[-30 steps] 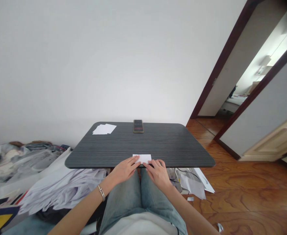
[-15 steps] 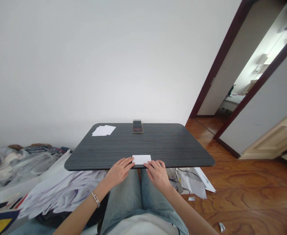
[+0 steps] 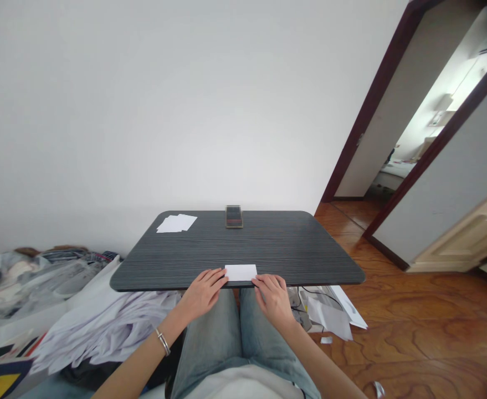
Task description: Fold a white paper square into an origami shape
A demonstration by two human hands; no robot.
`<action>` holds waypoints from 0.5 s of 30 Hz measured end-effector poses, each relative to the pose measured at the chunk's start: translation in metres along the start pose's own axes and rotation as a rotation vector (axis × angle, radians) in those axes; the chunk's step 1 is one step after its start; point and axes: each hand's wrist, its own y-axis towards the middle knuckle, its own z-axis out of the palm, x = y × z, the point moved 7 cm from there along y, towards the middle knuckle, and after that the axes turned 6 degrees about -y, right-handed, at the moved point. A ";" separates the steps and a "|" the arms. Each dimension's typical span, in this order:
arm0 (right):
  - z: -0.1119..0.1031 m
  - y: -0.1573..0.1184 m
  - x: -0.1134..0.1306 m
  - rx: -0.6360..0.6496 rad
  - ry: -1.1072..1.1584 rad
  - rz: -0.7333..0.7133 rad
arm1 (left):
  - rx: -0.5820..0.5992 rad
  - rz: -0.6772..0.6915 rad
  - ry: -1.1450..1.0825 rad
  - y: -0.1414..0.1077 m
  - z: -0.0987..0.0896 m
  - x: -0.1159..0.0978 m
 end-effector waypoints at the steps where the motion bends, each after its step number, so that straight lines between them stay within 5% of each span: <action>1: -0.002 -0.001 -0.003 -0.013 -0.007 0.007 | -0.009 -0.001 -0.006 0.000 -0.001 0.000; 8: -0.009 -0.005 -0.020 -0.055 0.045 0.070 | -0.094 0.014 0.022 0.006 -0.001 -0.004; 15: -0.012 -0.015 -0.041 -0.130 0.277 0.404 | -0.147 0.137 0.141 0.003 0.006 -0.016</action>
